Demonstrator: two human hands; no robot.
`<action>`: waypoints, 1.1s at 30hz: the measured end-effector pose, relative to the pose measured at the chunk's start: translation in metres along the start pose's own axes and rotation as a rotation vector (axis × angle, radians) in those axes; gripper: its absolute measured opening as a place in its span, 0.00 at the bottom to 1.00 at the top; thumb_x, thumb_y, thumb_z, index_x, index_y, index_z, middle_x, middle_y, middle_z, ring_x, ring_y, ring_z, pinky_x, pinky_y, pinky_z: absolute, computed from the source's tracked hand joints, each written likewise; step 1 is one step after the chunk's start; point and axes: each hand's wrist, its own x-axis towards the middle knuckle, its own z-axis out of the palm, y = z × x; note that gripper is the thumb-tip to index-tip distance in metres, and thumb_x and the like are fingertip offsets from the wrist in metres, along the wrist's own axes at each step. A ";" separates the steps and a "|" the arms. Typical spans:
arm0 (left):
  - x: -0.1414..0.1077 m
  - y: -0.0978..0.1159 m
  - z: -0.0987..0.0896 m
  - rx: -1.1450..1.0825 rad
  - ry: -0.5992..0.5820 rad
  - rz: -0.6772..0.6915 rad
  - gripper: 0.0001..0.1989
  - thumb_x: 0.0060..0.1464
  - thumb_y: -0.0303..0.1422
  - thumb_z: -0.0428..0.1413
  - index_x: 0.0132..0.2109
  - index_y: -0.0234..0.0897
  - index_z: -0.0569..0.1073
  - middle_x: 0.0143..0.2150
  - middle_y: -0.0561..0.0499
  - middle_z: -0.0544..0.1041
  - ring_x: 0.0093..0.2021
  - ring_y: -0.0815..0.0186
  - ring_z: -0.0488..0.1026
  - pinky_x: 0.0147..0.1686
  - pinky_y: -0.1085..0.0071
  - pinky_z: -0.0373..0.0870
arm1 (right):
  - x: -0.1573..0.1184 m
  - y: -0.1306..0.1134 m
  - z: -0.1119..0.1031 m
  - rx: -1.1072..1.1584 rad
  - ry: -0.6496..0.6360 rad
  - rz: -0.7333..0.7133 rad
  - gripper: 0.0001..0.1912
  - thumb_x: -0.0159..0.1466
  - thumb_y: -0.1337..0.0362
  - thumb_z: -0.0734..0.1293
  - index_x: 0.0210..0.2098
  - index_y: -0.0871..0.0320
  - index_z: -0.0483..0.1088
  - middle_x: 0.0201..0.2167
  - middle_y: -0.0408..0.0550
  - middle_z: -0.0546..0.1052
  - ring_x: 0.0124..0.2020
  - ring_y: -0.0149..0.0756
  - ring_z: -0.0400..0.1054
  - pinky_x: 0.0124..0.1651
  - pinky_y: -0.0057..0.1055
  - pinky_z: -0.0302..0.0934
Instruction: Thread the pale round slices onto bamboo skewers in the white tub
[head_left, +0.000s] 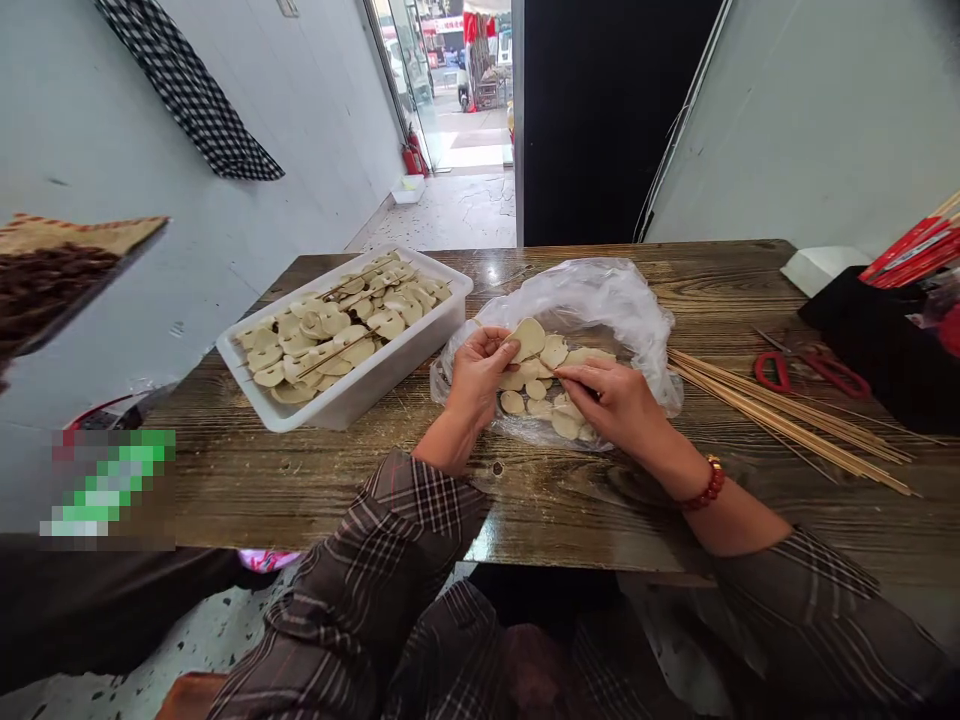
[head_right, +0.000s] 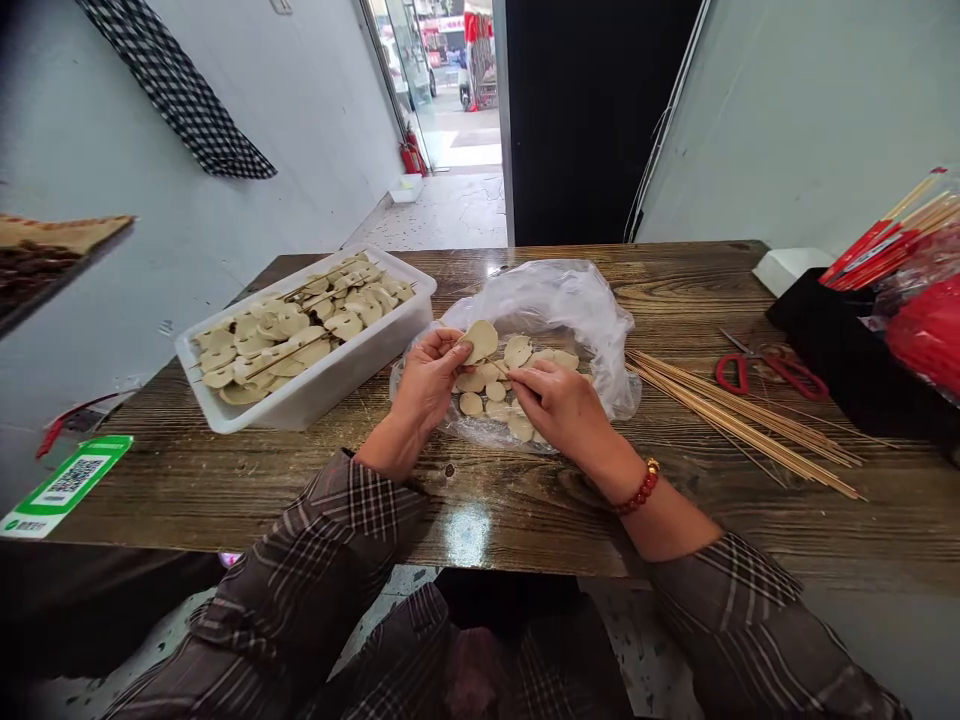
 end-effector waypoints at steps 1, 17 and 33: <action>0.000 0.000 0.000 0.001 -0.001 0.002 0.15 0.40 0.34 0.67 0.33 0.37 0.70 0.30 0.56 0.73 0.29 0.73 0.69 0.28 0.77 0.68 | 0.000 0.000 0.000 0.001 0.003 0.004 0.12 0.68 0.65 0.63 0.43 0.55 0.78 0.39 0.51 0.81 0.39 0.41 0.75 0.42 0.39 0.69; -0.003 -0.001 0.001 0.205 -0.029 0.146 0.10 0.44 0.35 0.65 0.33 0.38 0.73 0.26 0.56 0.72 0.26 0.72 0.67 0.26 0.76 0.63 | 0.001 0.006 0.000 -0.057 -0.029 0.060 0.12 0.67 0.66 0.62 0.42 0.56 0.78 0.34 0.50 0.79 0.35 0.39 0.72 0.39 0.35 0.65; -0.002 -0.003 0.002 -0.043 -0.061 -0.054 0.15 0.39 0.34 0.67 0.33 0.36 0.71 0.29 0.56 0.73 0.28 0.73 0.71 0.30 0.76 0.69 | 0.000 0.010 0.004 -0.021 0.006 0.008 0.12 0.68 0.65 0.62 0.43 0.56 0.78 0.35 0.51 0.79 0.36 0.39 0.73 0.40 0.36 0.67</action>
